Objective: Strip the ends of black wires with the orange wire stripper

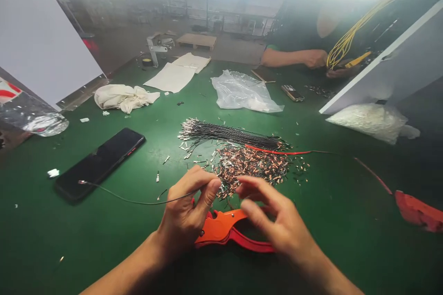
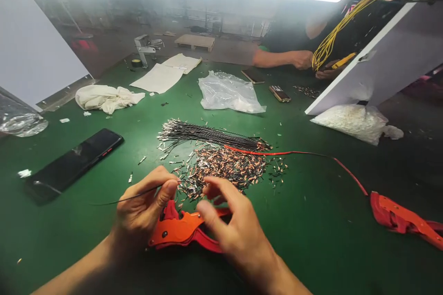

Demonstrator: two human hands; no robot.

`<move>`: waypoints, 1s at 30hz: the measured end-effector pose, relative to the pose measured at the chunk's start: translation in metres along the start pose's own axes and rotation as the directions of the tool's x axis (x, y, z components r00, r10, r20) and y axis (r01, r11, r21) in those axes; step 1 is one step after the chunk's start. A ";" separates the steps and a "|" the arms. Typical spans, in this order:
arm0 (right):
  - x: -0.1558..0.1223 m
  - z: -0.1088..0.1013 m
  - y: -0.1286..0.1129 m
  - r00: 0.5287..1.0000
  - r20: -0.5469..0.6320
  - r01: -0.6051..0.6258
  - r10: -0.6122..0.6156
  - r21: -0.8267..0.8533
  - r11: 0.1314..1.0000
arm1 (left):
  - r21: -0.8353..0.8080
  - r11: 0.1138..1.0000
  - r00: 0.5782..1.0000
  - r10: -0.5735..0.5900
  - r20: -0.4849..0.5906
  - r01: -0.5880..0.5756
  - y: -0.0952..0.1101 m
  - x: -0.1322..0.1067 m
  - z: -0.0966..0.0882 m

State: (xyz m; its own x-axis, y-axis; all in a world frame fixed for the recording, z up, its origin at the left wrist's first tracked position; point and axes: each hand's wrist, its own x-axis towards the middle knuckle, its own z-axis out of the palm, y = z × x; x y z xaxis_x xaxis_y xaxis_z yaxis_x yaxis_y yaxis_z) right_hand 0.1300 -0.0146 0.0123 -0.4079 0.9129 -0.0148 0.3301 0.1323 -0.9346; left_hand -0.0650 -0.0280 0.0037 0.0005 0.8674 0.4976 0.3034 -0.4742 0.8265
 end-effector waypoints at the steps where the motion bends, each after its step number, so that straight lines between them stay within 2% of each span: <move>1: 0.004 -0.003 -0.005 0.997 -0.039 -0.065 0.070 0.126 0.990 | 0.002 1.000 1.000 0.010 0.008 -0.010 0.000 0.000 0.001; 3: 0.013 -0.007 -0.013 0.992 -0.062 -0.092 0.111 0.254 0.963 | 0.006 0.999 0.999 0.038 0.028 -0.038 0.001 -0.001 0.003; 7: 0.019 -0.007 -0.017 0.997 -0.016 -0.066 0.069 0.162 0.985 | 0.000 0.997 0.995 0.082 0.062 -0.082 0.000 -0.002 0.006; 9: 0.018 -0.007 -0.015 0.998 0.026 -0.063 0.059 0.194 0.979 | -0.008 0.999 0.997 0.035 0.064 -0.034 -0.001 -0.003 0.007; 12: 0.018 -0.008 -0.013 0.994 0.080 -0.100 0.076 0.375 0.921 | -0.019 0.996 0.992 -0.085 0.092 0.087 -0.003 -0.005 0.008; 15: 0.022 -0.013 -0.015 0.983 0.127 -0.174 0.132 0.426 0.888 | 0.022 0.997 0.993 -0.079 0.093 0.077 -0.004 -0.003 0.009; 18: 0.028 -0.015 -0.016 0.980 0.131 -0.183 0.149 0.313 0.932 | 0.093 0.995 0.996 0.013 0.084 -0.021 -0.004 0.000 0.010; 20: 0.029 -0.013 -0.013 0.996 0.049 -0.081 0.075 0.156 0.984 | 0.136 0.986 0.991 0.083 0.109 -0.097 -0.004 0.001 0.010; 21: 0.028 -0.012 -0.010 1.000 -0.013 0.004 -0.003 0.053 0.999 | 0.156 0.979 0.985 0.109 0.131 -0.129 -0.005 0.001 0.010; 23: 0.025 -0.007 -0.003 0.972 -0.122 0.182 -0.202 -0.158 0.971 | 0.194 0.964 0.972 0.147 0.182 -0.182 -0.006 0.000 0.011; 25: 0.021 -0.004 0.003 0.922 -0.157 0.299 -0.354 -0.291 0.909 | 0.232 0.941 0.952 0.189 0.242 -0.245 -0.007 -0.002 0.012; 30: 0.017 0.004 0.012 0.891 -0.088 0.364 -0.445 -0.444 0.818 | 0.302 0.876 0.890 0.249 0.382 -0.375 -0.003 -0.006 0.015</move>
State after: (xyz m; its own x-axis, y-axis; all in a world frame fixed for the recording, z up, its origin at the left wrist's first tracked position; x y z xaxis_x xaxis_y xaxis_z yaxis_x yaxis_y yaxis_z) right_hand 0.1238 0.0015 -0.0009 -0.4357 0.7889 0.4334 0.4998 0.6125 -0.6124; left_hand -0.0512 -0.0292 -0.0061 0.4403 0.7111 0.5482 0.5531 -0.6958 0.4583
